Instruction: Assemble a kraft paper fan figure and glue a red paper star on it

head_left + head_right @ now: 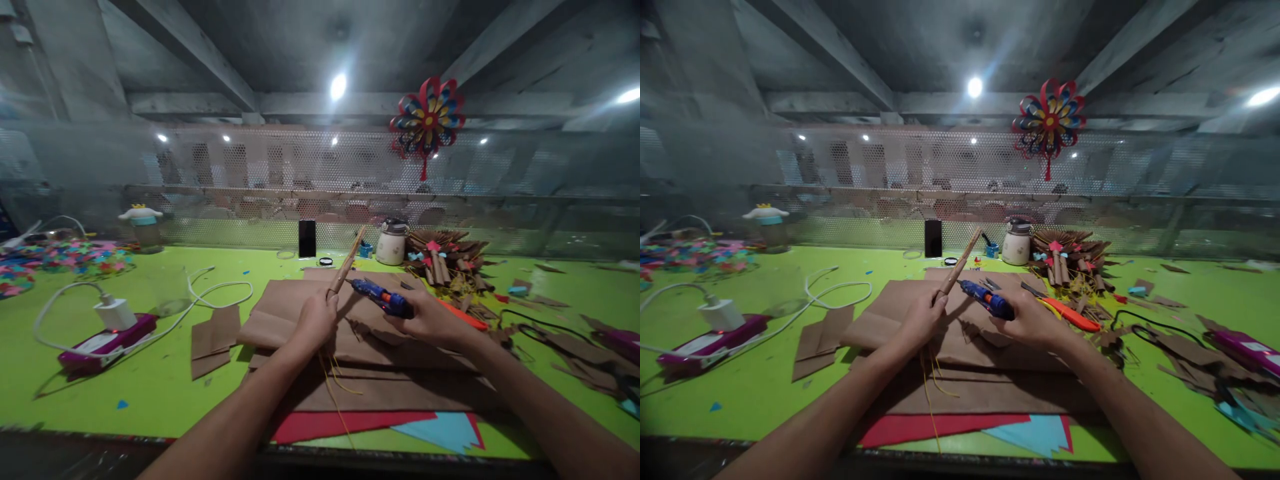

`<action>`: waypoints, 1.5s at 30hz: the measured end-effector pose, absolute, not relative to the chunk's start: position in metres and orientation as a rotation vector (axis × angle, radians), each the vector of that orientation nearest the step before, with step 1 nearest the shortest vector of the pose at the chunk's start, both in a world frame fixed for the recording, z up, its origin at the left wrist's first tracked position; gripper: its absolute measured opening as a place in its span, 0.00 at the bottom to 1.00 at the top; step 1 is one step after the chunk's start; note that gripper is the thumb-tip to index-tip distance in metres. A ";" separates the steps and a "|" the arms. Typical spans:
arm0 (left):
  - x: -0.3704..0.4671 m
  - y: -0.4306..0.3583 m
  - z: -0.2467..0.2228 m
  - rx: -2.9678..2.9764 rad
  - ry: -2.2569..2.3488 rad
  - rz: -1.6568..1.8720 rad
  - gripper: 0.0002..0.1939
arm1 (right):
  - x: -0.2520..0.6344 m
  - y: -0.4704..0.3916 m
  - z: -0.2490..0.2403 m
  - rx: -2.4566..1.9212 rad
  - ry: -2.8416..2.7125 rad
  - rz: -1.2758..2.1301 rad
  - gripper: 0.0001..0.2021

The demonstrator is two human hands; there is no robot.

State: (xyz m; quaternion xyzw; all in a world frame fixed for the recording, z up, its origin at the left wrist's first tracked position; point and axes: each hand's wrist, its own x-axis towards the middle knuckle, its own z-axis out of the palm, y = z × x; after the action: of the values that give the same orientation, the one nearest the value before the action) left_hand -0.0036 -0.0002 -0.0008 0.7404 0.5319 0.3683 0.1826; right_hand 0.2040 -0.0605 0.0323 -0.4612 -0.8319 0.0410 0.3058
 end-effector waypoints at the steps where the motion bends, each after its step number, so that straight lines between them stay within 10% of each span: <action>1: -0.004 0.001 0.000 2.075 1.498 1.054 0.11 | 0.205 -0.059 0.032 -1.226 -2.206 0.099 0.03; 19: -0.001 0.010 -0.007 1.678 1.236 1.145 0.10 | 0.229 -0.031 0.007 -1.424 -2.395 -0.069 0.22; 33: 0.007 -0.007 0.003 1.787 1.034 1.154 0.12 | 0.210 -0.031 0.031 -0.824 -1.193 1.332 0.12; 45: 0.016 -0.031 0.016 1.590 0.782 1.239 0.13 | 0.155 -0.033 0.044 -0.734 -0.938 1.267 0.10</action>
State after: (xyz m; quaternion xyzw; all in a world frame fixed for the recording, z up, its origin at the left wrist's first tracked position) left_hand 0.0164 -0.0310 0.0157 0.6488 0.3192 0.5056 0.4706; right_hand 0.1554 -0.0331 0.0437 -0.3226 -0.4119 0.5566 0.6453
